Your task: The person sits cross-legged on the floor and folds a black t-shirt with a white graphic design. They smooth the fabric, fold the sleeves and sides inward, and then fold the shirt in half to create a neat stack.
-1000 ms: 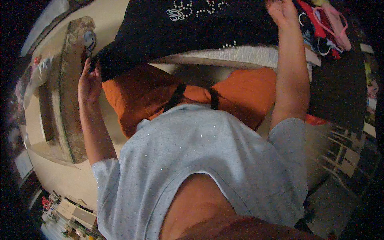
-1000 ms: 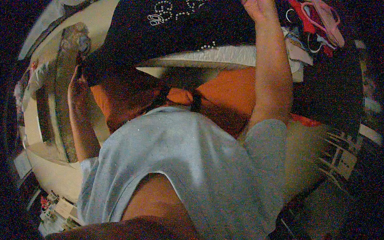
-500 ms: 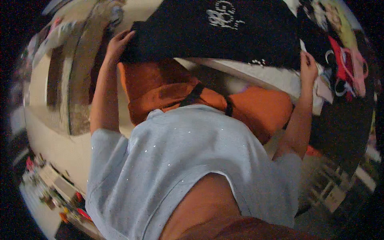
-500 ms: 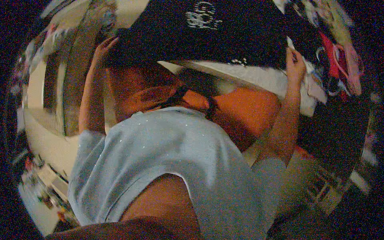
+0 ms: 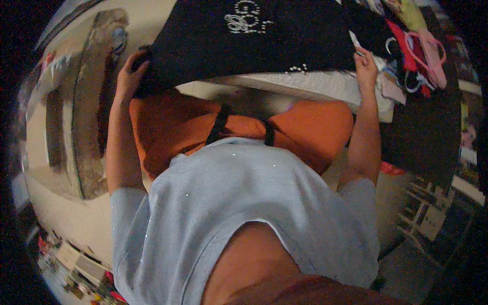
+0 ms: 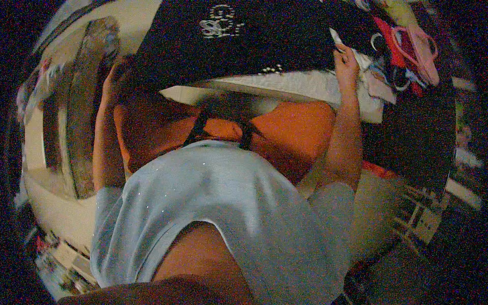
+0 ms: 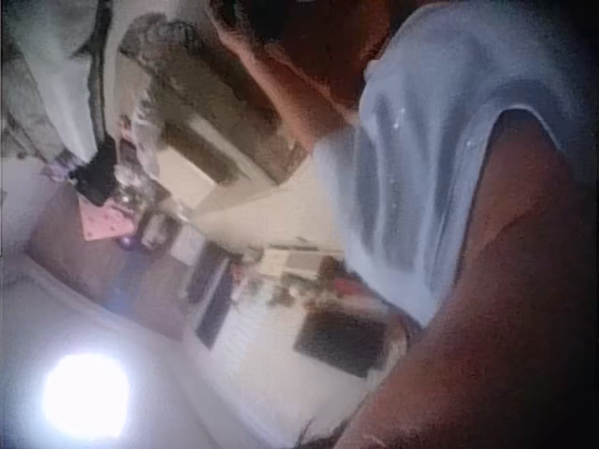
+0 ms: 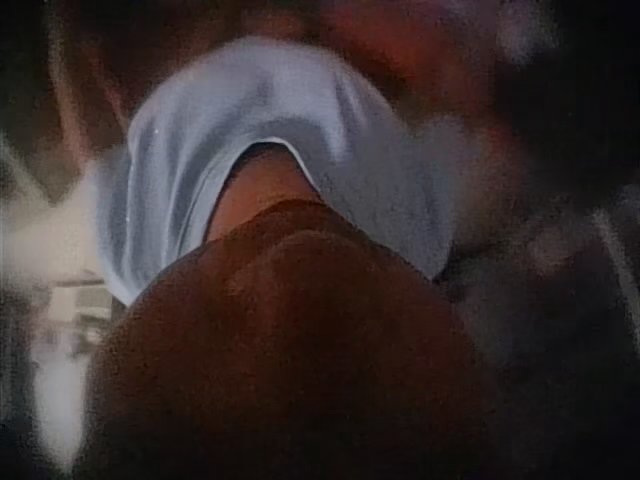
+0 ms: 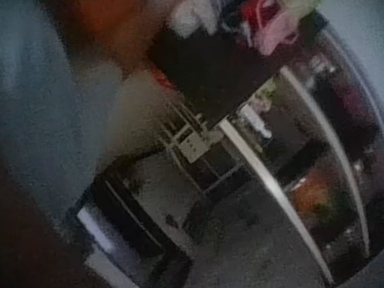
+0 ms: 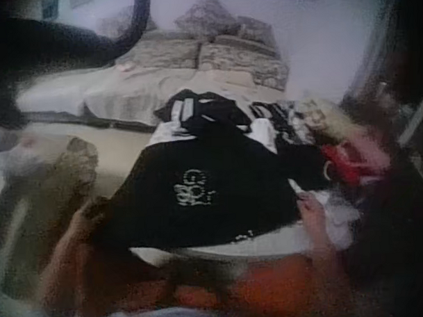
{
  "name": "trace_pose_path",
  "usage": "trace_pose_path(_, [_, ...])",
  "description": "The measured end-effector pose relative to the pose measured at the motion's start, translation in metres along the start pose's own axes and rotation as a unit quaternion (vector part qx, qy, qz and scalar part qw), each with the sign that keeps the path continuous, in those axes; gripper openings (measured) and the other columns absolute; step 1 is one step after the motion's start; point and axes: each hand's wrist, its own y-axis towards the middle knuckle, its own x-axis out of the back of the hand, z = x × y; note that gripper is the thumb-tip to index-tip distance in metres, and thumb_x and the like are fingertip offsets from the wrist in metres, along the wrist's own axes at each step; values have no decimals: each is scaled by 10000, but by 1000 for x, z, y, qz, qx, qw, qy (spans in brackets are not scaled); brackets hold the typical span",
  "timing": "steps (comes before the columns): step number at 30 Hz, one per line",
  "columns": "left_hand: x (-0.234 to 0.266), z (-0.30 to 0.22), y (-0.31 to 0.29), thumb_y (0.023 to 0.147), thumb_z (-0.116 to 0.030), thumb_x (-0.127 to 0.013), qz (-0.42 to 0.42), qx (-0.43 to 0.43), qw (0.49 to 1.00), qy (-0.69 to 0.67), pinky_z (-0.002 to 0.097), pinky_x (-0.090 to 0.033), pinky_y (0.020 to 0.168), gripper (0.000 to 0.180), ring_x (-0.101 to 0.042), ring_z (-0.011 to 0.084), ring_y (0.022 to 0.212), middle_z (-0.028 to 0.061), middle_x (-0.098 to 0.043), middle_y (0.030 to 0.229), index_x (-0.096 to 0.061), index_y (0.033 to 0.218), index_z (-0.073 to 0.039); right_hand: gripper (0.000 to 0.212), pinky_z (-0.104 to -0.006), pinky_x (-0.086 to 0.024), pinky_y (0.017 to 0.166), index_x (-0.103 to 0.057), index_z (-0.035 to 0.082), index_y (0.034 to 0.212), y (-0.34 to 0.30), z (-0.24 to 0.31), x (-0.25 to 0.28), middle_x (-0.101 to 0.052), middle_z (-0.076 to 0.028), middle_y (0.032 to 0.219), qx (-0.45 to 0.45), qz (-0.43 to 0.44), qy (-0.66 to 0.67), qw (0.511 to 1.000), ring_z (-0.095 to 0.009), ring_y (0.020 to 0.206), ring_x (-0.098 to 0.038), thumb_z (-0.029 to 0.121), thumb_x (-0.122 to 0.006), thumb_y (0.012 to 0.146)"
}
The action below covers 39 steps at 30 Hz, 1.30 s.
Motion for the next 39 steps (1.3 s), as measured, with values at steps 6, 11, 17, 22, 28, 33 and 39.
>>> trace_pose_path(6, [1, -10, 1, 878, -312, -634, -48, 250, 947, -195, 261, -444, 816, 361, -572, 136, 921, 62, -631, 1041, -619, 1111, -36, 252, -219, -392, 858, -623, 49, 1108, 5, -8, 3, -632, -10, 964, 21, -43, 51, 998, -95, 903, -537, 201, -577, 912])
trace_pose_path(11, [4, 25, -13, 882, -400, -604, 0, 210, 957, -200, 255, -454, 788, 404, -582, 141, 872, 57, -648, 976, -657, 1054, -38, 290, -249, -413, 866, -637, 11, 1089, -6, -37, 25, -641, -55, 1035, -20, -58, 18, 998, -128, 952, -554, 235, -579, 913])
trace_pose_path(17, [3, -8, -31, 893, -462, -554, 21, 290, 929, -228, 298, -451, 850, 462, -592, 177, 900, 81, -654, 999, -677, 1038, -41, 249, -277, -433, 861, -639, 2, 1062, -35, -29, 34, -639, -57, 1008, -52, -97, -30, 993, -148, 936, -559, 188, -584, 906])
trace_pose_path(22, [-5, 45, -34, 885, -487, -552, 17, 279, 944, -176, 284, -420, 901, 515, -581, 189, 974, 95, -651, 1038, -667, 1054, -15, 203, -271, -439, 836, -633, -5, 965, -27, -72, 39, -634, -54, 956, 1, -31, 4, 1000, -148, 900, -563, 183, -579, 910])
trace_pose_path(28, [-14, -8, -41, 861, -378, -639, 38, 285, 930, -230, 259, -443, 797, 391, -582, 135, 870, 48, -651, 946, -652, 1028, -25, 221, -236, -414, 579, -575, 28, 998, -23, -72, 38, -617, -49, 793, -102, 17, 150, 983, -111, 634, -547, 236, -570, 923])
trace_pose_path(33, [-7, -20, -47, 855, -275, -670, -124, 242, 899, -343, 202, -364, 569, 180, -476, 53, 645, -49, -538, 727, -601, 866, -108, 263, -245, -438, 509, -527, 52, 1050, -12, -66, 32, -604, -46, 691, -73, -30, 181, 980, -151, 542, -585, 287, -542, 932])
trace_pose_path(39, [-8, -66, -74, 859, -261, -664, -64, 286, 842, -454, 210, -396, 593, 198, -509, 63, 709, -34, -567, 815, -586, 967, -115, 274, -237, -422, 556, -564, 24, 1037, -18, -52, 24, -557, -21, 699, -103, -22, 160, 981, -108, 606, -540, 274, -563, 924])
